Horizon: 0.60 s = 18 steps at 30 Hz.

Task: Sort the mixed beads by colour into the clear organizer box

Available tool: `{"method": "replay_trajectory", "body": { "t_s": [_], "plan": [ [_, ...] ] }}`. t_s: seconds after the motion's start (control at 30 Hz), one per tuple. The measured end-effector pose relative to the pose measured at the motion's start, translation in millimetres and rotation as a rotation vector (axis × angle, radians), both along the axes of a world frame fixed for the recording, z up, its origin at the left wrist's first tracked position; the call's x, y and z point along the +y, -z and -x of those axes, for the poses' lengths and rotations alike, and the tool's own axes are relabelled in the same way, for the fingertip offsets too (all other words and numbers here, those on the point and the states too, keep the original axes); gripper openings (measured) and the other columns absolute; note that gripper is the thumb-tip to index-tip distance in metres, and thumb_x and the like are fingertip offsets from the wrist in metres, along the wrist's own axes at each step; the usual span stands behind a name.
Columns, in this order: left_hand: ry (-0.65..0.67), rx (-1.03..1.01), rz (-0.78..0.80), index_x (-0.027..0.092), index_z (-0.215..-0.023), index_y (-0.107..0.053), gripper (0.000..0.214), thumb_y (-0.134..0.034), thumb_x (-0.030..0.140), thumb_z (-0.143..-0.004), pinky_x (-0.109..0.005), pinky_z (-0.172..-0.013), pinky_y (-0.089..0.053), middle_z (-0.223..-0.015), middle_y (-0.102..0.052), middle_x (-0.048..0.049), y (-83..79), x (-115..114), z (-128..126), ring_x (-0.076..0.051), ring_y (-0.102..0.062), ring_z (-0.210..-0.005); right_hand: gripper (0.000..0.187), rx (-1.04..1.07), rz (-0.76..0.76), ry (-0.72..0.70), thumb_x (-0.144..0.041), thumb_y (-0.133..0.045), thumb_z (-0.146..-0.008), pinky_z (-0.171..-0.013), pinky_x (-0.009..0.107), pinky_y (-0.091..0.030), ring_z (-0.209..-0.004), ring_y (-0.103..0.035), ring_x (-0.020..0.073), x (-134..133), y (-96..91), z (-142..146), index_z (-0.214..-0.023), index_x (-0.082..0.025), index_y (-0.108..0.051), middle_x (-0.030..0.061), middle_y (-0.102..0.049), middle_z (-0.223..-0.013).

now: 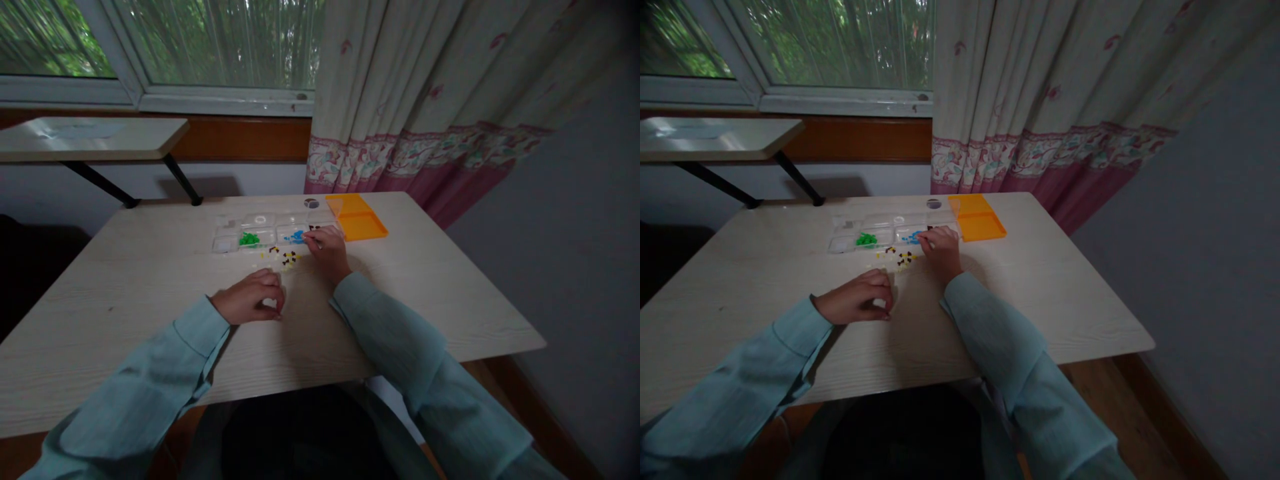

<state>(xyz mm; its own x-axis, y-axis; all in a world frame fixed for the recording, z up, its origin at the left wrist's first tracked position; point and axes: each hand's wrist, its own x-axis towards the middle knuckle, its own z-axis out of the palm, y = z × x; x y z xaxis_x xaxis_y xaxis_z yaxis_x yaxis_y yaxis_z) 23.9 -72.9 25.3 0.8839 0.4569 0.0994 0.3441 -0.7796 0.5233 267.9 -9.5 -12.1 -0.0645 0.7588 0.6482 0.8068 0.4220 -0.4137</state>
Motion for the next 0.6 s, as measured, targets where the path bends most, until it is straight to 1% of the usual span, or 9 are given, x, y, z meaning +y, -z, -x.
{"method": "replay_trajectory", "body": {
  "t_s": [0.07,0.17,0.27,0.37,0.47,0.53,0.6],
  "plan": [
    [-0.068,-0.022,-0.069,0.024,-0.086,-0.069,0.019,-0.062,0.042,-0.085,-0.032,-0.086,-0.039,-0.093,-0.061,-0.0062,3.5,3,-4,-0.021,-0.051,-0.095,0.02,0.012,0.002,0.01,-0.037,-0.058,-0.09,-0.086,0.035,-0.039,-0.09,-0.06,0.0191,1,0.1,-1,-0.088,-0.026,-0.075,0.0031,-0.072,-0.088],
    [-0.204,-0.034,-0.182,0.022,-0.092,-0.067,0.022,-0.055,0.04,-0.09,-0.035,-0.087,-0.039,-0.096,-0.06,-0.0079,8.7,8,-11,-0.022,-0.051,-0.097,0.022,0.026,0.026,0.013,-0.037,-0.057,-0.09,-0.086,0.035,-0.039,-0.089,-0.059,0.0193,3,0.1,-2,-0.088,-0.025,-0.075,0.004,-0.072,-0.087],
    [-0.318,-0.026,-0.288,0.021,-0.093,-0.066,0.022,-0.05,0.037,-0.092,-0.037,-0.089,-0.038,-0.095,-0.059,-0.0086,13.9,14,-17,-0.023,-0.05,-0.097,0.021,0.04,0.043,-0.002,-0.036,-0.057,-0.09,-0.085,0.035,-0.039,-0.089,-0.059,0.0194,4,-0.1,-3,-0.089,-0.024,-0.075,0.0043,-0.072,-0.088],
    [-0.457,-0.024,-0.372,0.02,-0.091,-0.065,0.023,-0.047,0.034,-0.093,-0.039,-0.086,-0.038,-0.093,-0.058,-0.0096,17.4,19,-21,-0.025,-0.048,-0.095,0.022,0.044,0.041,0.0,-0.036,-0.057,-0.09,-0.085,0.036,-0.039,-0.09,-0.059,0.02,4,0.2,-1,-0.089,-0.024,-0.074,0.0046,-0.072,-0.089],
    [-0.557,-0.095,-0.386,0.019,-0.09,-0.064,0.021,-0.048,0.032,-0.092,-0.04,-0.086,-0.038,-0.092,-0.058,-0.0093,18.5,26,-28,-0.025,-0.047,-0.094,0.021,0.011,0.043,-0.011,-0.036,-0.057,-0.09,-0.086,0.035,-0.037,-0.09,-0.058,0.0197,3,1.1,2,-0.09,-0.023,-0.074,0.0044,-0.072,-0.089],
    [-0.652,-0.224,-0.354,0.018,-0.089,-0.063,0.019,-0.05,0.032,-0.092,-0.039,-0.088,-0.038,-0.091,-0.058,-0.0083,18.8,32,-35,-0.023,-0.048,-0.094,0.021,-0.021,0.039,-0.047,-0.036,-0.057,-0.091,-0.086,0.035,-0.036,-0.09,-0.058,0.0192,1,1.2,5,-0.092,-0.024,-0.074,0.004,-0.072,-0.089],
    [-0.764,-0.405,-0.278,0.018,-0.086,-0.062,0.017,-0.051,0.031,-0.091,-0.037,-0.088,-0.039,-0.089,-0.059,-0.0068,19.8,38,-44,-0.021,-0.05,-0.091,0.022,-0.056,0.016,-0.106,-0.038,-0.057,-0.09,-0.087,0.034,-0.035,-0.092,-0.057,0.019,-2,0.3,9,-0.096,-0.025,-0.073,0.0037,-0.072,-0.09]
  ]
}}
